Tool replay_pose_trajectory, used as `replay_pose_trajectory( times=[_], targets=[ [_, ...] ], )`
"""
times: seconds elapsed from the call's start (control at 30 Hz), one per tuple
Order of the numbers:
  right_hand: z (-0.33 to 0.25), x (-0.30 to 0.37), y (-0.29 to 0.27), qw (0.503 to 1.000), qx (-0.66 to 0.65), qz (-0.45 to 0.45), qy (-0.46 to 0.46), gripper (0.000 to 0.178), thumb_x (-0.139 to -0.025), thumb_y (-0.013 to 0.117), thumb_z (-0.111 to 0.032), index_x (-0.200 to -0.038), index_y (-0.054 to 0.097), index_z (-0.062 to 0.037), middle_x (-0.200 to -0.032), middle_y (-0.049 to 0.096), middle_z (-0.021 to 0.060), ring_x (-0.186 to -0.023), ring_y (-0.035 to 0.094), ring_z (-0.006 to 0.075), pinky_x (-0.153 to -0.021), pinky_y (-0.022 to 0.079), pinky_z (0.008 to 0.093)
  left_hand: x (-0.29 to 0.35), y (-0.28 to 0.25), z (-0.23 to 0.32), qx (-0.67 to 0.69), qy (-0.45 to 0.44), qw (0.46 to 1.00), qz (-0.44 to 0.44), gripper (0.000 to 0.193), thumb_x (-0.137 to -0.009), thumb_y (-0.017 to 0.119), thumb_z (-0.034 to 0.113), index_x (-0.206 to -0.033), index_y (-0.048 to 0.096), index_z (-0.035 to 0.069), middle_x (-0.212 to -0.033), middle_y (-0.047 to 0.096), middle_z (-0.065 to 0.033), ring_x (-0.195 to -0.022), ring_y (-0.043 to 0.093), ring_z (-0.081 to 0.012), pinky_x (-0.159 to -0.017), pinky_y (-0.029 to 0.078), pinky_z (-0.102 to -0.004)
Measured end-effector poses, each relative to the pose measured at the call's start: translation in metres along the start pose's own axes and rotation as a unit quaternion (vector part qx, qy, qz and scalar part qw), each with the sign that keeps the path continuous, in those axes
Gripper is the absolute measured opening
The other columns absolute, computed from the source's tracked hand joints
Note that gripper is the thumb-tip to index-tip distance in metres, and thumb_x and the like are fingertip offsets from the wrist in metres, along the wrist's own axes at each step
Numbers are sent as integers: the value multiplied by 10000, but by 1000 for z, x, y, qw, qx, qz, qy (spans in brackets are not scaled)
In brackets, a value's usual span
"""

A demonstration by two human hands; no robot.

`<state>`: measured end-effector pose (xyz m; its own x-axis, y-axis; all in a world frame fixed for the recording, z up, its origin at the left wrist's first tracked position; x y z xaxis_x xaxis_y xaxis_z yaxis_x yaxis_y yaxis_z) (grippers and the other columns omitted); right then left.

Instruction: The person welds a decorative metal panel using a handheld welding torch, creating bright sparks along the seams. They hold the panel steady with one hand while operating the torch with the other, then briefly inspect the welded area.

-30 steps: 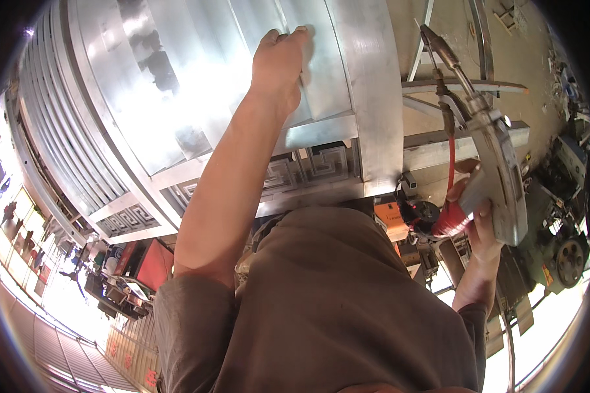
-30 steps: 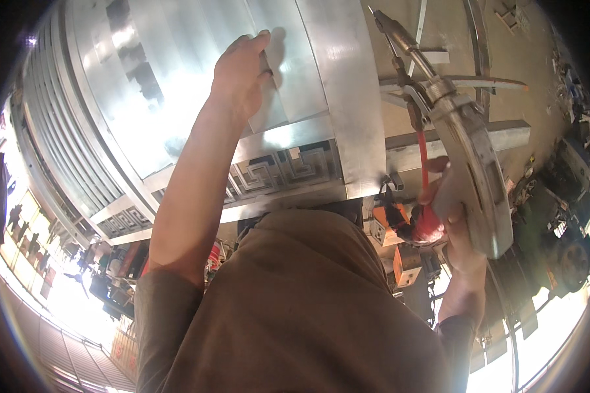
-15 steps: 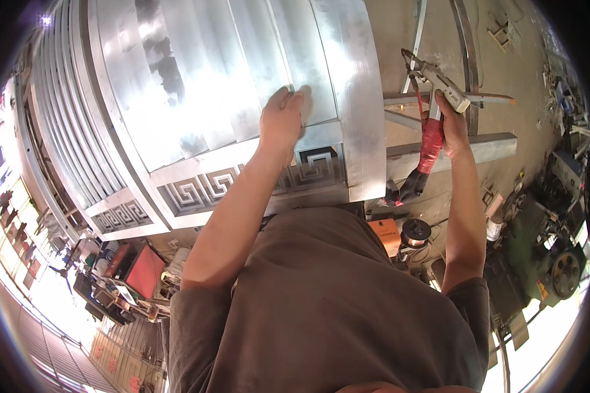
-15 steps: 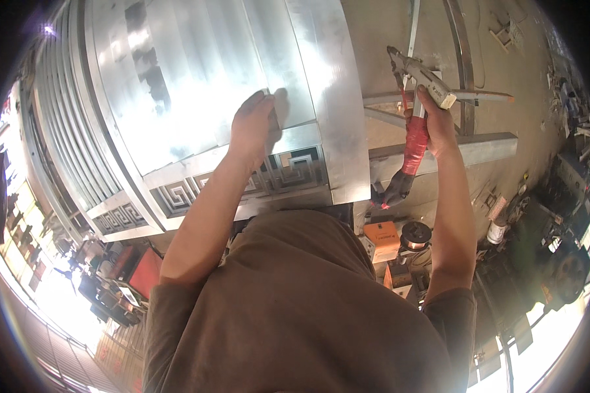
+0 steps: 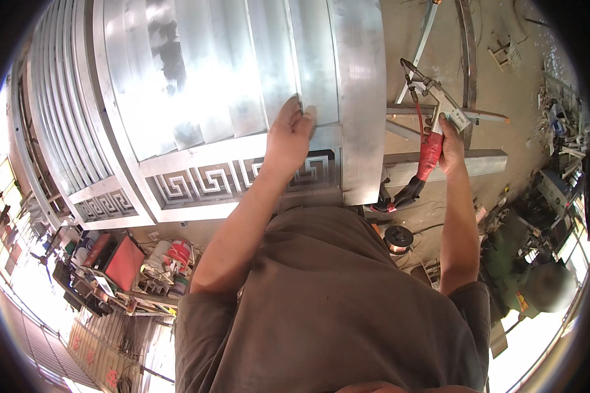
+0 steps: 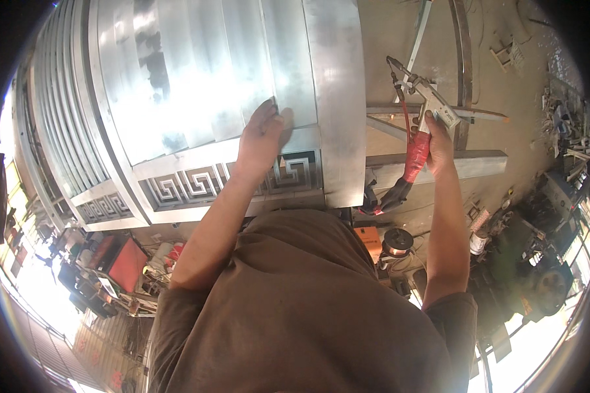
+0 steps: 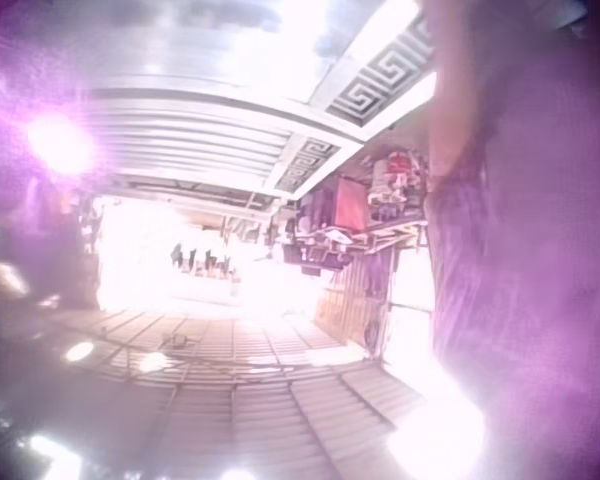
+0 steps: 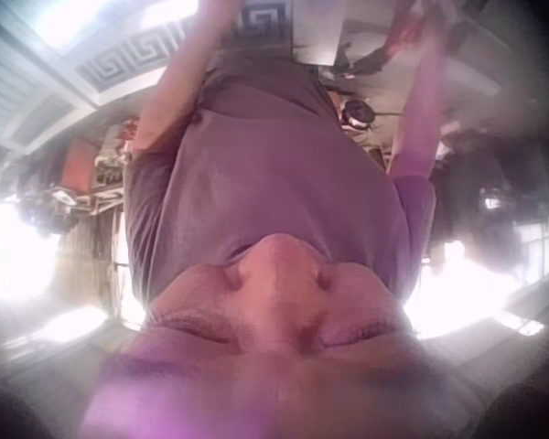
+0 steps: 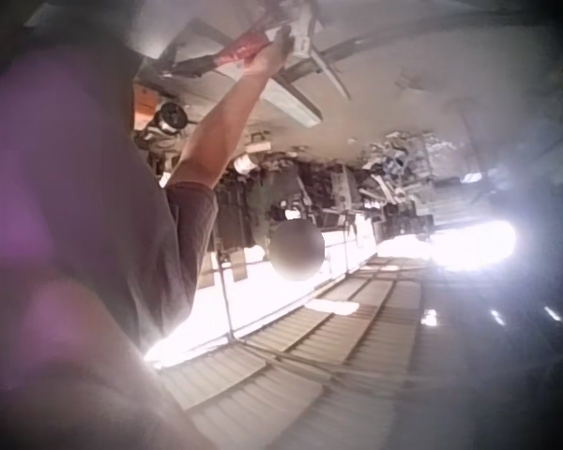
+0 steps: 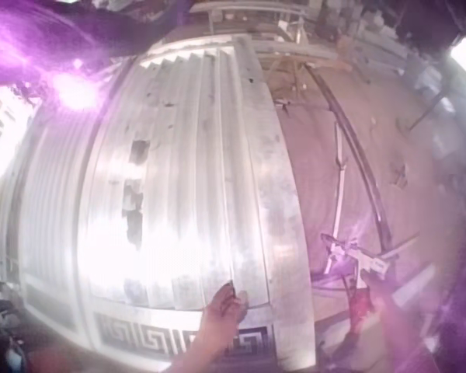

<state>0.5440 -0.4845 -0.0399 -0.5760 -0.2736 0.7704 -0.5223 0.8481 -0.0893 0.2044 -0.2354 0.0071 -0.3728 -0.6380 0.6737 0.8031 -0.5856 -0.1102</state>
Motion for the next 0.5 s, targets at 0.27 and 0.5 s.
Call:
replay_pose_trajectory(
  times=[0.27,0.5],
  targets=[
    [23,19,-18,986,143,39,-71,661,-1001,758,-334,-1535,492,-48,-1143,676,42,-974,638,125,-832,534,301,-1,-1,-7,-131,144,981,20,577,-996,633,142,-1493,467,-101,-1359,618,-303,-1173,663,-406,-1008,544,-453],
    [-31,97,37,806,459,223,-302,551,-970,767,-347,-1390,626,-20,-1337,644,169,-1197,647,301,-1039,509,405,0,-2,-22,-145,169,975,-4,621,-988,659,173,-1515,437,-68,-1400,600,-293,-1290,614,-423,-1085,507,-472]
  ],
)
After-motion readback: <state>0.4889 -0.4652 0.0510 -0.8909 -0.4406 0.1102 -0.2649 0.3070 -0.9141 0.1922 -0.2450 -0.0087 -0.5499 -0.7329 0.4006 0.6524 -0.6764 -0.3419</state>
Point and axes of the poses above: each hand's wrist, its own x-axis away from the middle knuckle, its own y-axis out of the palm, z = x × y, the point moved 5 cm from there along -x, towards the middle knuckle
